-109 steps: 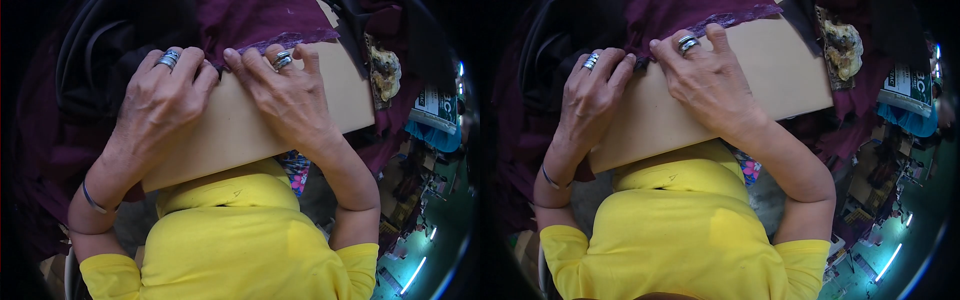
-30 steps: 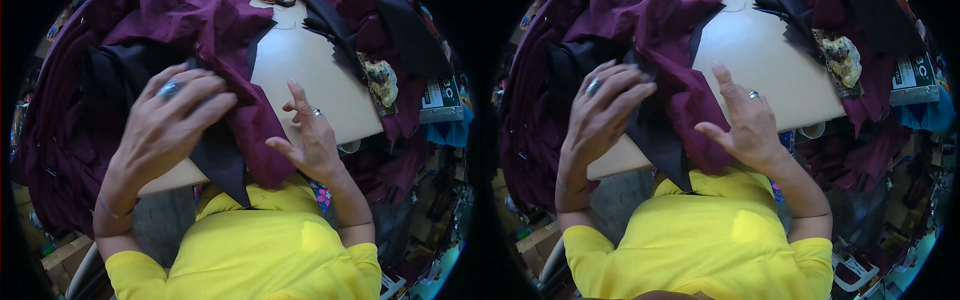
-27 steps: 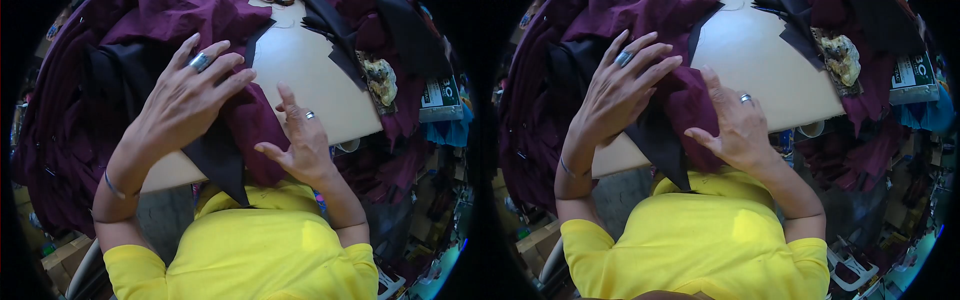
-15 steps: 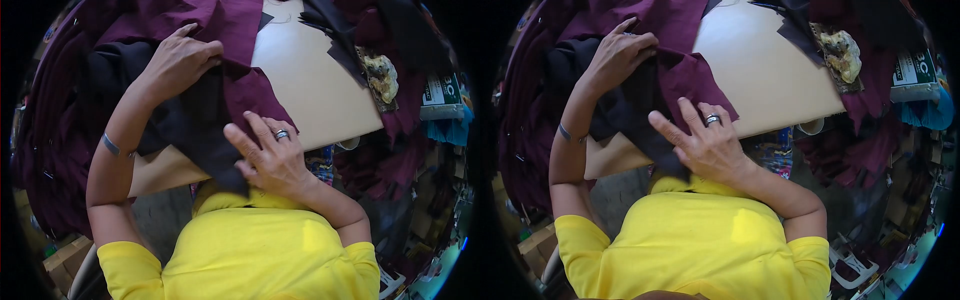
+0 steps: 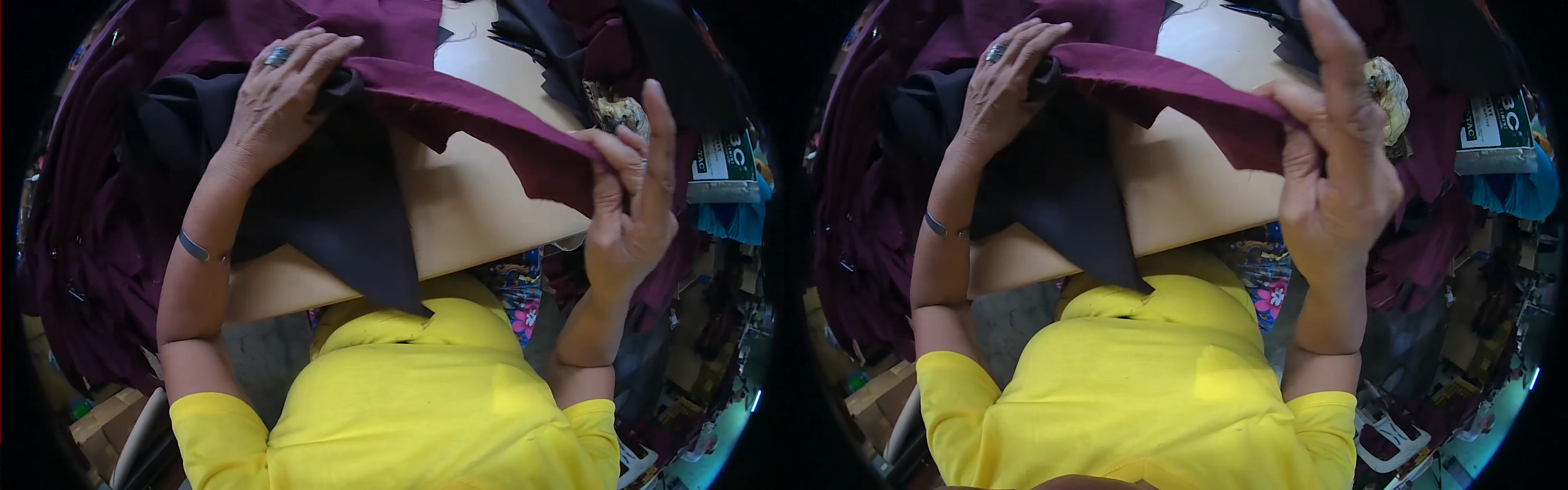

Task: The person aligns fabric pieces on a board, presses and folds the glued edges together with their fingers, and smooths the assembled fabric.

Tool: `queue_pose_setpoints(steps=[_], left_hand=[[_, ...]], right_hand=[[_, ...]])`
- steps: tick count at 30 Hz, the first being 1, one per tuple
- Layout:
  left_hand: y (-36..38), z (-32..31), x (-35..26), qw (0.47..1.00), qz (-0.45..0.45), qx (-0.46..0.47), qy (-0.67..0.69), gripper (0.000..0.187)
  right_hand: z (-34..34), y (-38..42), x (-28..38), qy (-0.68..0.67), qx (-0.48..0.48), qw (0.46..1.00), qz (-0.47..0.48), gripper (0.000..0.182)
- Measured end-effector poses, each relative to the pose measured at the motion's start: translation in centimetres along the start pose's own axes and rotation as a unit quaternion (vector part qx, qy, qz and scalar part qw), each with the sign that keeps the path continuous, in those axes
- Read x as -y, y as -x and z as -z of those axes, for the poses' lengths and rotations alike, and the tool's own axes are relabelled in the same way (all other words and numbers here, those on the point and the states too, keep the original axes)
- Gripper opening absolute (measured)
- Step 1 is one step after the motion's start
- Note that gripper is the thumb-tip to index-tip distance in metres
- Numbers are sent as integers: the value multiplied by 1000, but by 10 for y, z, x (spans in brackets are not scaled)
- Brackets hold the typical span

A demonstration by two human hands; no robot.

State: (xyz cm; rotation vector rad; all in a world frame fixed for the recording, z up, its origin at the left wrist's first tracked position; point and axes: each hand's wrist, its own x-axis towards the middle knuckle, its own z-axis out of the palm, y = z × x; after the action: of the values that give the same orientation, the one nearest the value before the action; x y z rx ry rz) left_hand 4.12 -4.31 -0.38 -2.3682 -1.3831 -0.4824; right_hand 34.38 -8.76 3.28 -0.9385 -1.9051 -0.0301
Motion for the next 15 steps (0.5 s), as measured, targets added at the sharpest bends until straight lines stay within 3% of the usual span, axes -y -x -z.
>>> queue_pose_setpoints(steps=[2, 3, 6, 7, 9, 11, 13, 15], left_hand=[[7, -2, 9, 999, 42, -20, -1, 64], [10, 1, 9, 997, 60, 19, 50, 62], [8, 37, -3, 948, 118, 156, 253, 57], [6, 49, -2, 935, 90, 208, 273, 55], [8, 47, -10, 959, 22, 78, 271, 58], [-5, 58, -32, 958, 18, 23, 286, 58], [-13, 51, -59, 959, 39, 7, 282, 32], [-16, 38, -71, 977, 30, -14, 210, 22]], right_hand=[[9, -11, -2, 74, -4, 997, 16, 26], [14, -16, -5, 124, -5, 992, 34, 25], [22, -33, -22, 39, 12, 999, 31, 24], [22, -37, -25, 10, 13, 999, 35, 24], [15, -44, -20, -34, 3, 998, 61, 24], [11, -52, -10, -51, 0, 995, 84, 24], [12, -57, -9, -60, -3, 994, 91, 24], [27, -67, -18, -38, 2, 995, 93, 25]])
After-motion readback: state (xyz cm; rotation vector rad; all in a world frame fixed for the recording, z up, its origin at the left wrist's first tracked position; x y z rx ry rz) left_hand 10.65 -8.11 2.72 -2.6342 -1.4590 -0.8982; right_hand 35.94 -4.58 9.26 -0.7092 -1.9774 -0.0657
